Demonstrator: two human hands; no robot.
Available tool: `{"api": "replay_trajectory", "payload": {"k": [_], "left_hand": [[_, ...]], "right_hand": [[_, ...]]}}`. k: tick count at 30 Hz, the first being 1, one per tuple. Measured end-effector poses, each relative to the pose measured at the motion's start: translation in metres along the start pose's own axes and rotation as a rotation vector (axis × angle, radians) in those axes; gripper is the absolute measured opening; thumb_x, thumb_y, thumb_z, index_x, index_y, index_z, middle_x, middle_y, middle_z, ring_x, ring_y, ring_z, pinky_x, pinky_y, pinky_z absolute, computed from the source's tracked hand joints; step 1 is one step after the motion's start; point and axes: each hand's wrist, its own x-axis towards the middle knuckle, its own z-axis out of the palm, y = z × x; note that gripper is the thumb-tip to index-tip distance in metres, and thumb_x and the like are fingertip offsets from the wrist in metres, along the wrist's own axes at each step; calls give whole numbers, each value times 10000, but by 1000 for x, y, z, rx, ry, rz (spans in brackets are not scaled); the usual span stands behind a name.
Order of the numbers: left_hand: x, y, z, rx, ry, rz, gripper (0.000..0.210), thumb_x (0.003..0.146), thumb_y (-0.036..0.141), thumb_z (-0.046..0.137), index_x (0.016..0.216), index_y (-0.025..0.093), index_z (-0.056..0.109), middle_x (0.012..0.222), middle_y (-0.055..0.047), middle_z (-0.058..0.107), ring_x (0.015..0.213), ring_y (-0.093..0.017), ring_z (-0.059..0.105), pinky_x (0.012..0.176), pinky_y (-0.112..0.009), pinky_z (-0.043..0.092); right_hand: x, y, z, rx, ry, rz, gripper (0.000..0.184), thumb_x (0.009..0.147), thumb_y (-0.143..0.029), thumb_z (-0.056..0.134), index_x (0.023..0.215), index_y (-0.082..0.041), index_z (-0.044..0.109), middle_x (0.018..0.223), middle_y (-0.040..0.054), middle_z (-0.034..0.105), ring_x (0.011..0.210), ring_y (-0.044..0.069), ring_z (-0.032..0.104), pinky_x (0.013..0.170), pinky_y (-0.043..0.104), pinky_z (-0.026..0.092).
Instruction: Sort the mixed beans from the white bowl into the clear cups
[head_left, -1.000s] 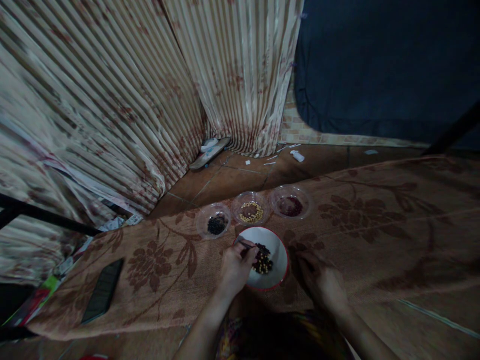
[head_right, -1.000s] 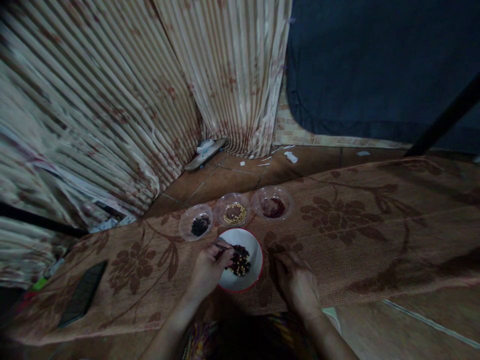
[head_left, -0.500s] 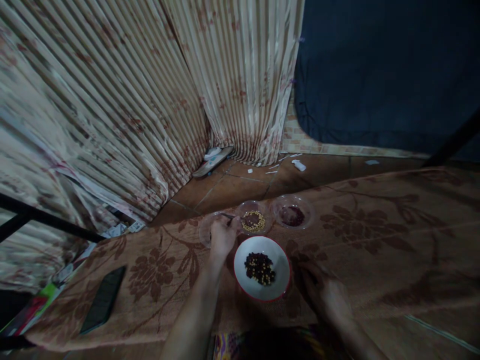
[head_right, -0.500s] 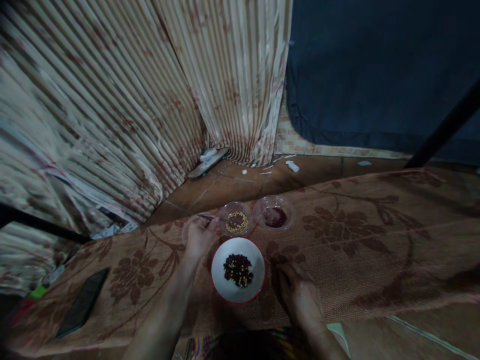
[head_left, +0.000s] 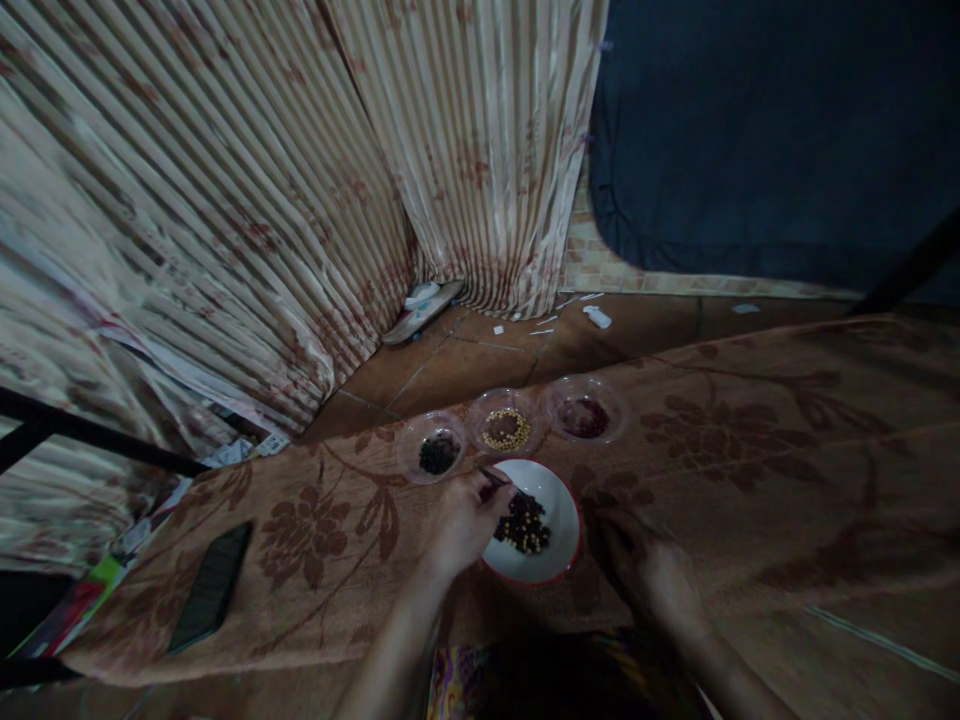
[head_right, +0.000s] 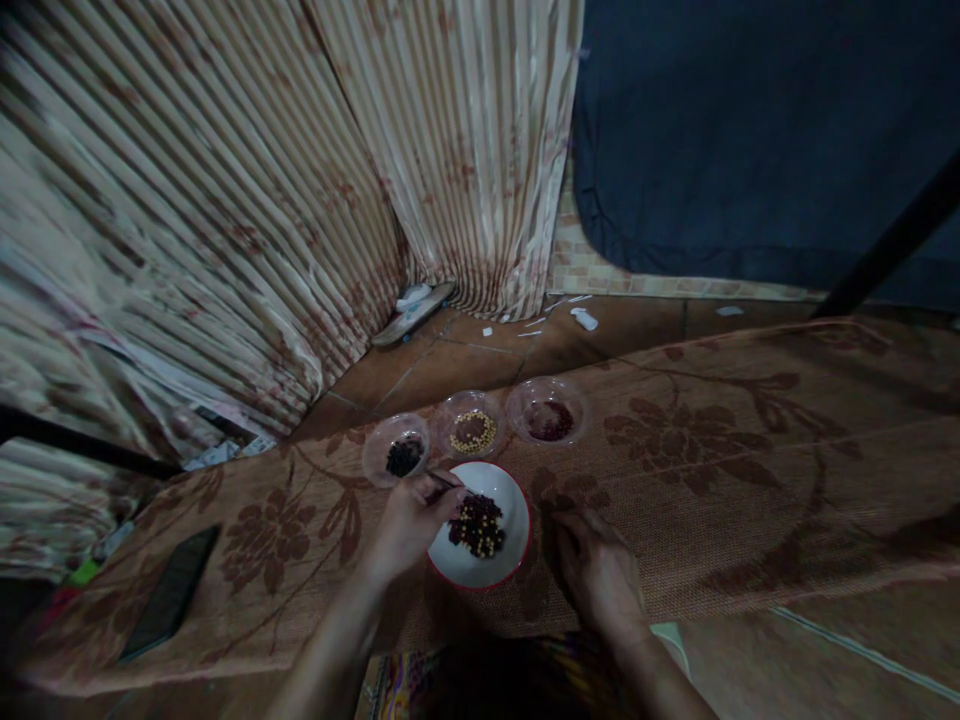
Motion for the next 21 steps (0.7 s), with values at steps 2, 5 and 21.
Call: {"api": "replay_trajectory", "payload": {"k": [2,5,21], "left_hand": [[-6,-3,9,40,-4,-24,158,810,311,603,832,184,693,642,3,664,565,-137,621,528,-207,459],[-8,-6,17,65,2,-23,145,813,295,592,829,190,691,657,3,670,573,-140,633,523,-206,454],[-6,-12,22,152,4,-1,138,834,270,563,867,194,673,753,0,706,651,-137,665,601,-205,489]], "right_hand": [[0,0,0,7,-5,5,284,916,-333,418,971,-257,687,1022,31,688,845,177,660,742,283,498],[0,0,1,20,-14,12,287,920,-329,414,998,-257,681,1033,26,684,857,173,655,759,280,494],[0,-1,0,-3,-15,19,272,916,-308,432,1005,-244,681,1007,29,687,850,175,651,757,283,484]]}}
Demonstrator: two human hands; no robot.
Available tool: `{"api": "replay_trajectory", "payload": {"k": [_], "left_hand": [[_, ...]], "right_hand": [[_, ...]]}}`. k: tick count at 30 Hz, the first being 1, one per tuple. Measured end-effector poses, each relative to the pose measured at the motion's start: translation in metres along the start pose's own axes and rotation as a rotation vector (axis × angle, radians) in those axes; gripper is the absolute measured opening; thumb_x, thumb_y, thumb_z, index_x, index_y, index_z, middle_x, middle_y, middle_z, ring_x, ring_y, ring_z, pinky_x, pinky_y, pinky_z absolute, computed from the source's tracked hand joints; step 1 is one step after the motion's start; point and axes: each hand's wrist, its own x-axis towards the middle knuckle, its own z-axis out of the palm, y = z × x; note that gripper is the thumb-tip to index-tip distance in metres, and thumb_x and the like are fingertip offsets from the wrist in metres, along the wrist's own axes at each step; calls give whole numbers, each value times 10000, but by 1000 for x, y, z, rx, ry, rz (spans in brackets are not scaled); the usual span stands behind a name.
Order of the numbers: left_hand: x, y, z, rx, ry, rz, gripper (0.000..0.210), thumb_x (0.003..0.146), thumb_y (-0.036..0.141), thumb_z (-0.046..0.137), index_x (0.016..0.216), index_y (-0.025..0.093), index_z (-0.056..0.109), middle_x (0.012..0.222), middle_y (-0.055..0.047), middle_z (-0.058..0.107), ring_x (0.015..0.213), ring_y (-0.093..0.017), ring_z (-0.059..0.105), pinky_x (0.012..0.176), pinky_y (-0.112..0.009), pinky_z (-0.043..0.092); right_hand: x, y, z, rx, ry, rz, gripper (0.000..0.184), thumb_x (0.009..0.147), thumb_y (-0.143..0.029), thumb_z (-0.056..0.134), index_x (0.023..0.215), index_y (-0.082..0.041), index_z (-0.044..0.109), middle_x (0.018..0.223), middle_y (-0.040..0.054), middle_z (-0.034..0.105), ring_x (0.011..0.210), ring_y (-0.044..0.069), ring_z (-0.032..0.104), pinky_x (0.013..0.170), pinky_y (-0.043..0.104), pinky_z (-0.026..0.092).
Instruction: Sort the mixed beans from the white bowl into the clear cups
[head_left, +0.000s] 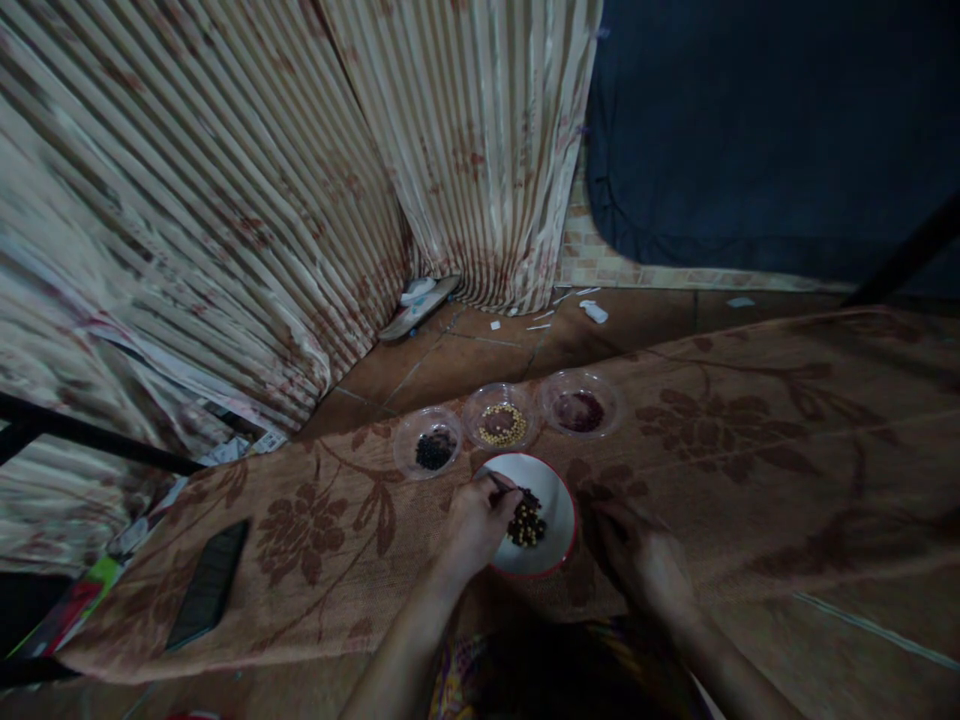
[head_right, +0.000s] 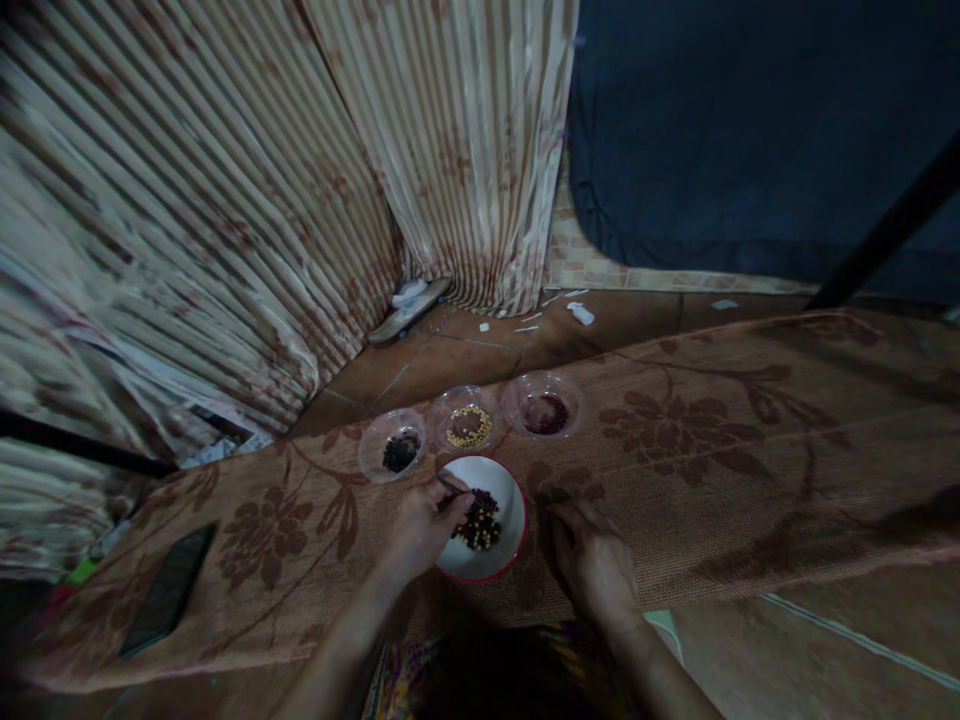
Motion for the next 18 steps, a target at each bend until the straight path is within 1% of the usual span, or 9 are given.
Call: {"api": "replay_trajectory", "payload": {"k": [5,11,18], "left_hand": [[0,-1,-1,19,-7,0,142,834,283,568,862,195,677,722,2,693,640,-139,657,586,-208,485],[1,-5,0,-37,-21,28,147,837,286,568,862,191,677,735,-1,686,648,-134,647,617,-214,498],[1,-6,0,-66,-27,-1,153,834,291,565,876,182,663,690,7,668,577,-122,623,542,-200,465]], "right_hand": [[0,-1,-1,8,2,-6,277,921,-310,424,1018,-250,676,1013,25,683,856,176,653,762,284,485],[-1,1,0,14,-4,-5,267,919,-314,430,1005,-254,676,1017,19,681,857,173,652,765,280,485],[-1,1,1,12,14,-2,271,915,-318,438,1014,-251,681,1014,27,685,851,171,655,758,276,487]]}}
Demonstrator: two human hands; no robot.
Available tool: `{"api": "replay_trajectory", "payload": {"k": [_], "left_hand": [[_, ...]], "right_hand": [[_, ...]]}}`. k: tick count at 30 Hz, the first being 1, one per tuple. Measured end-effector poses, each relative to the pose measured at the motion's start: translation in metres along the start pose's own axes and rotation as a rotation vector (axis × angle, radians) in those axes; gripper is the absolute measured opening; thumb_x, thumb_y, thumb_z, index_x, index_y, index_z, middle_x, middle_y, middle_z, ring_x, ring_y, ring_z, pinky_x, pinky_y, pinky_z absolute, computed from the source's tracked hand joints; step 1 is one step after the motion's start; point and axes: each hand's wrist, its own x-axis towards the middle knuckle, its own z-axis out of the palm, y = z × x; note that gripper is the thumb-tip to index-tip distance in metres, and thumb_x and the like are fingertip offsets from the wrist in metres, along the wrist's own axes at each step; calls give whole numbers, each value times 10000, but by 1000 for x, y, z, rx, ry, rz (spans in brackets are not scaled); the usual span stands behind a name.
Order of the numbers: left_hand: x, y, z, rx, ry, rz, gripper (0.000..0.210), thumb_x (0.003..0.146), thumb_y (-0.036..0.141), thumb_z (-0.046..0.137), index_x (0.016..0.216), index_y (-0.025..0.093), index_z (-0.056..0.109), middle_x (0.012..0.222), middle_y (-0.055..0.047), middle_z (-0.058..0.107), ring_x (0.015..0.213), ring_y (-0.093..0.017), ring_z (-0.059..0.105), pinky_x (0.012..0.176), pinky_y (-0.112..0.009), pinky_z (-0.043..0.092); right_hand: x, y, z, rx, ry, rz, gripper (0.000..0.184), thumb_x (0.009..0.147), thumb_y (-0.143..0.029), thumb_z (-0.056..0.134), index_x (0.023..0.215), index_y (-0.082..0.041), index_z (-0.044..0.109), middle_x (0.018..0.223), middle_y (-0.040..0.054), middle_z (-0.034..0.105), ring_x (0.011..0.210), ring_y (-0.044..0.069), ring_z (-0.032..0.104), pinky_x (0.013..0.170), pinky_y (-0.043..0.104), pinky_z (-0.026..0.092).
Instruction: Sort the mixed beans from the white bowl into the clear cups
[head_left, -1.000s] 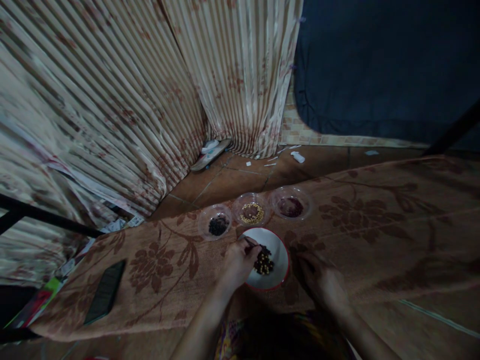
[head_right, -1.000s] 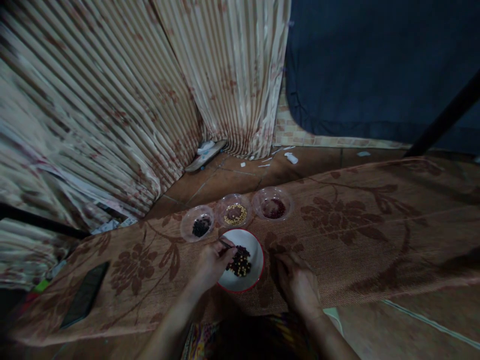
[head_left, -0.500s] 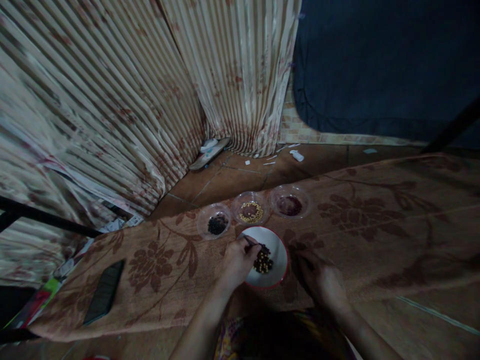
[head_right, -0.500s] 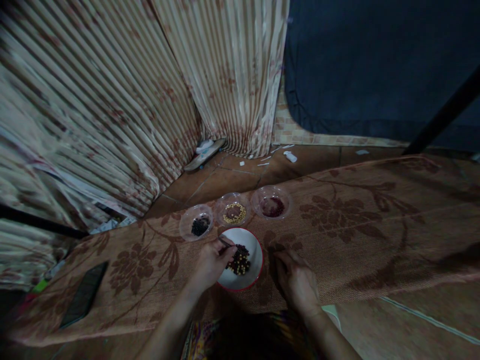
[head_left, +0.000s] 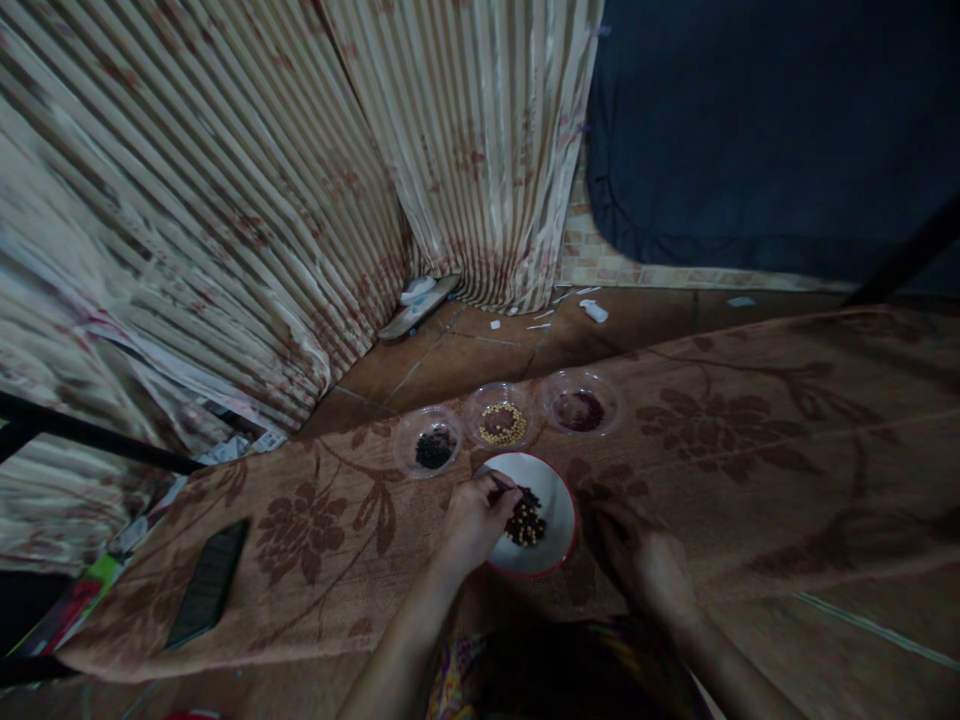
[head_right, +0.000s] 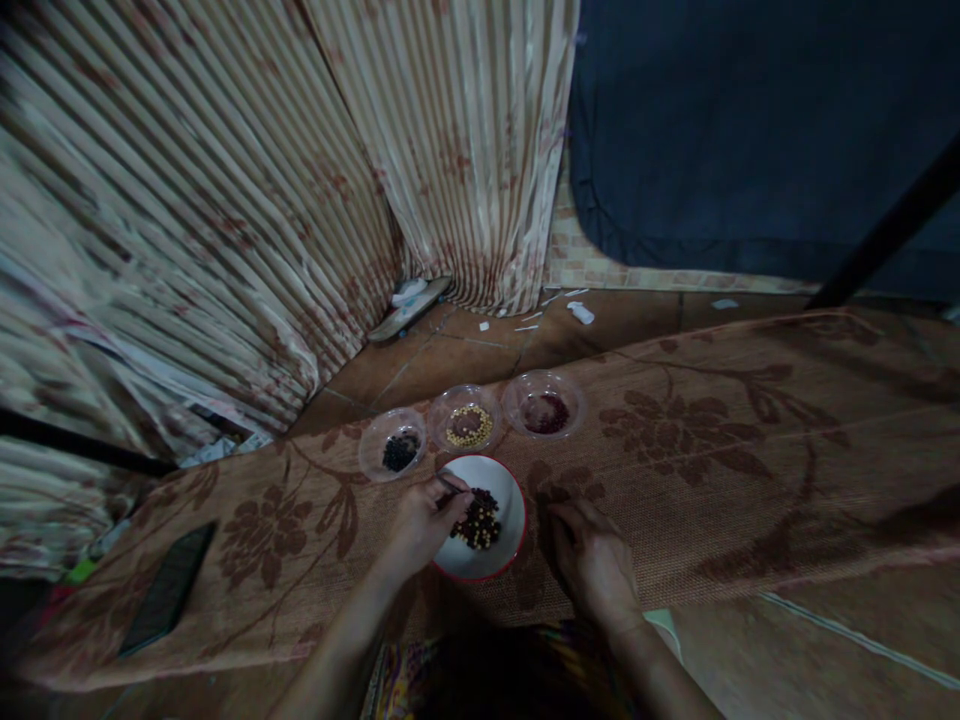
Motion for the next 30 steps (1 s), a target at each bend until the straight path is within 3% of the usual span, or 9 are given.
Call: {"api": "replay_trajectory", "payload": {"k": [12,30], "left_hand": [[0,1,-1,52,17,16,145,827,288,571,852,187,673,702,1,673,599,-130,633,557,-203,470],[-6,8,-5,-121,43,-53,157,822,300,580,860,170,660,689,4,660,574,-128,643,533,-197,478]], "right_hand": [[0,0,0,4,-8,14,270,918,-325,437,1010,-254,681,1009,21,686,847,177,652,750,287,487],[-1,3,2,10,-3,-4,286,911,-336,427,999,-253,686,1037,33,688,848,173,661,739,276,499]]}}
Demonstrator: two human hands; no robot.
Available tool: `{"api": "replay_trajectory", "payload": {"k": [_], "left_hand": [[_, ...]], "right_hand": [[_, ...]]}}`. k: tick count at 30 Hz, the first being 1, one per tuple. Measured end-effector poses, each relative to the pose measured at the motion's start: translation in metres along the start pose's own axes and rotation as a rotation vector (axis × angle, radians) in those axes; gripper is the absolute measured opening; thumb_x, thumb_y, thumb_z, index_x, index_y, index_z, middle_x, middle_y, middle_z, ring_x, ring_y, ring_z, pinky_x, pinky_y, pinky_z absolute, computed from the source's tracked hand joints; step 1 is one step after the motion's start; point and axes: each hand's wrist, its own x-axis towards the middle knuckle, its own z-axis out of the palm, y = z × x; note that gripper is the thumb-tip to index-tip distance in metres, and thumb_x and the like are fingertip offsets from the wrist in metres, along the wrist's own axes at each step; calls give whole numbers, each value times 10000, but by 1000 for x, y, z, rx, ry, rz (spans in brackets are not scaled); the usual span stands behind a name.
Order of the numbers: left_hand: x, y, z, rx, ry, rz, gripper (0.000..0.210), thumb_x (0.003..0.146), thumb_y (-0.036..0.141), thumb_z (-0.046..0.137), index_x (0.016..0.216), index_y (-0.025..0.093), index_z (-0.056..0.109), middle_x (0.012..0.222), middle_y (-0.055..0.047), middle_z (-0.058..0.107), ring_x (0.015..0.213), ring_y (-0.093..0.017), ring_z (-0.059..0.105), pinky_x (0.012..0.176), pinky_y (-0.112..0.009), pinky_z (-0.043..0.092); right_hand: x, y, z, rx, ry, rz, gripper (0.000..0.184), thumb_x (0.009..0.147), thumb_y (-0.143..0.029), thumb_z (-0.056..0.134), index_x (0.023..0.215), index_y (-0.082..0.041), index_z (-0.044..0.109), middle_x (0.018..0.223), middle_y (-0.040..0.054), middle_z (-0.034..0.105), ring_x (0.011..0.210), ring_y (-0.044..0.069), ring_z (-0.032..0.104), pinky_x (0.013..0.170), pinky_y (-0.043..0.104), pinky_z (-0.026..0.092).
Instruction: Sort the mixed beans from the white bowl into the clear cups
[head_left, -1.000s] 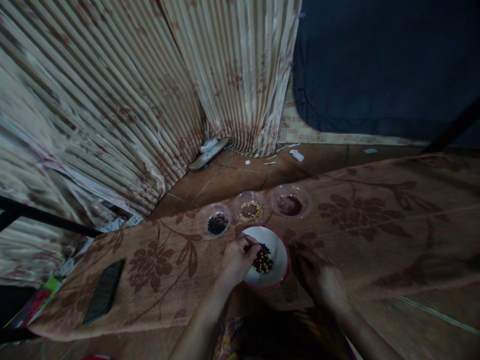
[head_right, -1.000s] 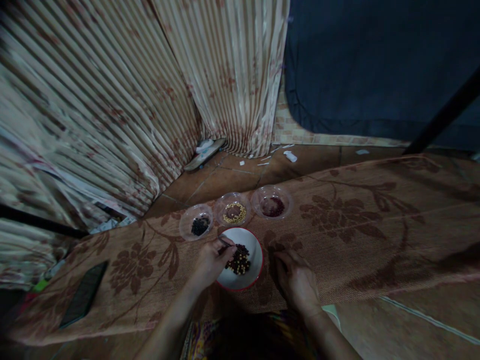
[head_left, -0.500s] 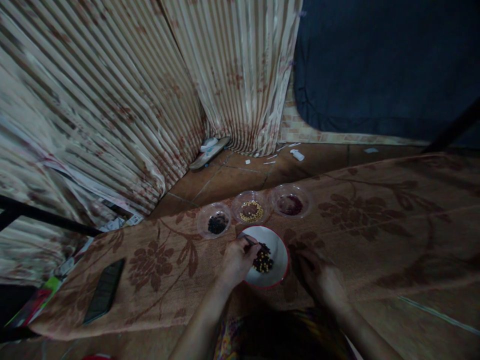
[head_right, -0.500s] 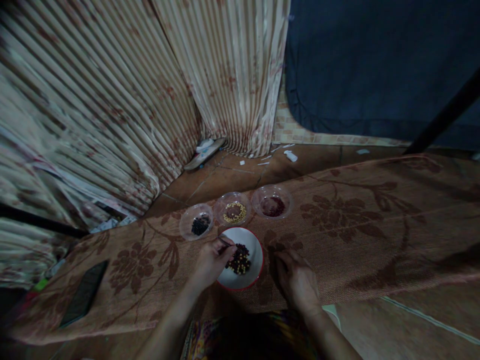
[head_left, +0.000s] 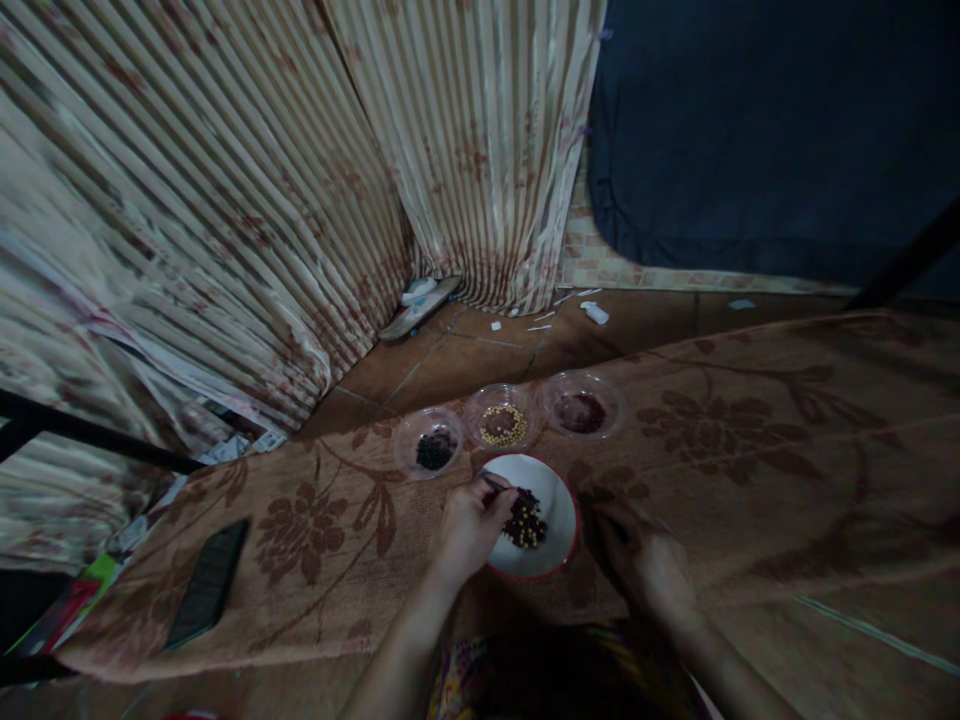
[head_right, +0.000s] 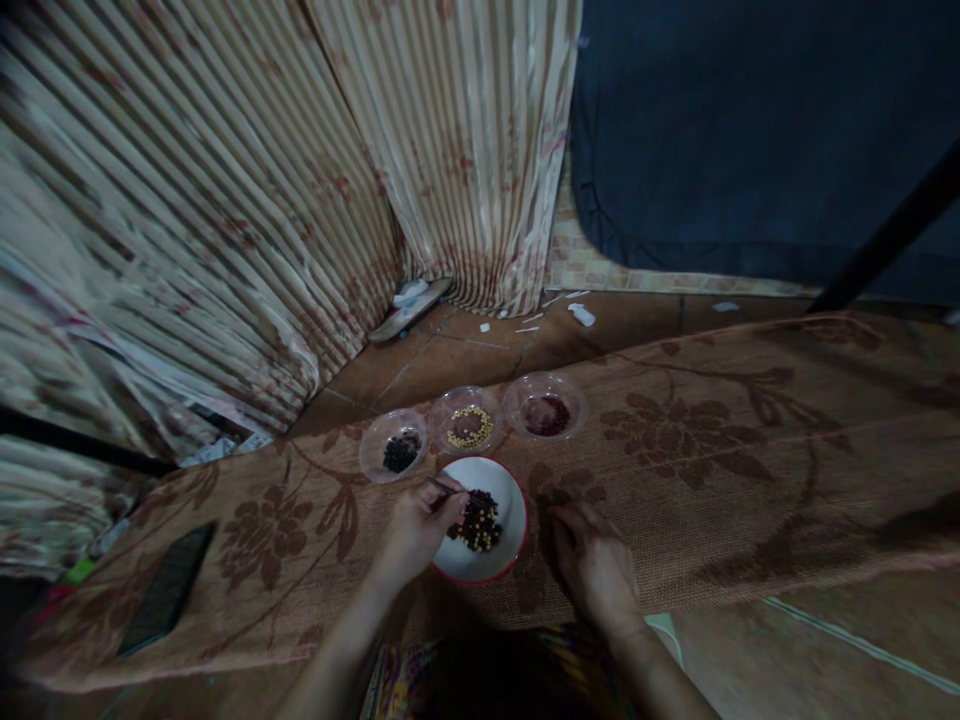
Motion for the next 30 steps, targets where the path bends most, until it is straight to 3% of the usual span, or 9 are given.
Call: {"api": "replay_trajectory", "payload": {"k": [5,10,14,19,22,27,30], "left_hand": [[12,5,-17,-39,56,88,170,821,318,608,826,159,667,692,-5,662,611,-133,642,581,-209,503],[49,12,-36,-25,178,163,208,825,341,606,848,145,672,724,-29,693,625,-151,660,581,-227,509],[74,15,-41,110,273,220,207,834,318,587,799,146,695,755,-56,727,687,-171,673,649,-249,517],[69,13,-39,77,309,199,178,823,287,594,832,142,696,787,-63,730,707,-175,675,649,-247,516],[48,14,-37,15,220,146,185,815,312,610,846,146,687,767,-44,711,638,-150,657,607,-228,506],[13,15,-27,37,-69,114,183,829,336,609,849,166,674,740,-17,679,662,-143,642,622,-225,500],[2,10,-18,96,-104,69,183,840,338,587,872,180,671,706,-3,666,631,-136,624,588,-214,474]], "right_hand": [[0,-4,-3,-4,-2,4,273,918,-337,424,981,-258,677,1053,32,683,855,181,659,749,288,500],[1,-5,-3,9,-9,12,262,922,-319,423,965,-259,674,1019,26,685,841,172,663,737,276,504],[1,-3,-2,-13,-10,-9,256,919,-305,427,960,-262,676,1014,25,686,847,176,661,729,279,506],[1,-4,-2,-12,5,-2,267,920,-318,424,977,-257,679,1027,27,684,844,176,661,744,287,510],[1,-5,-3,-14,3,-1,280,923,-328,415,978,-257,680,1048,30,681,863,180,660,752,290,508],[1,-2,-2,-12,3,-19,292,915,-337,420,988,-250,689,1026,37,693,845,178,664,748,287,504],[1,-2,-2,-13,5,-5,295,916,-343,421,994,-250,690,1033,36,692,853,178,667,748,286,503]]}}
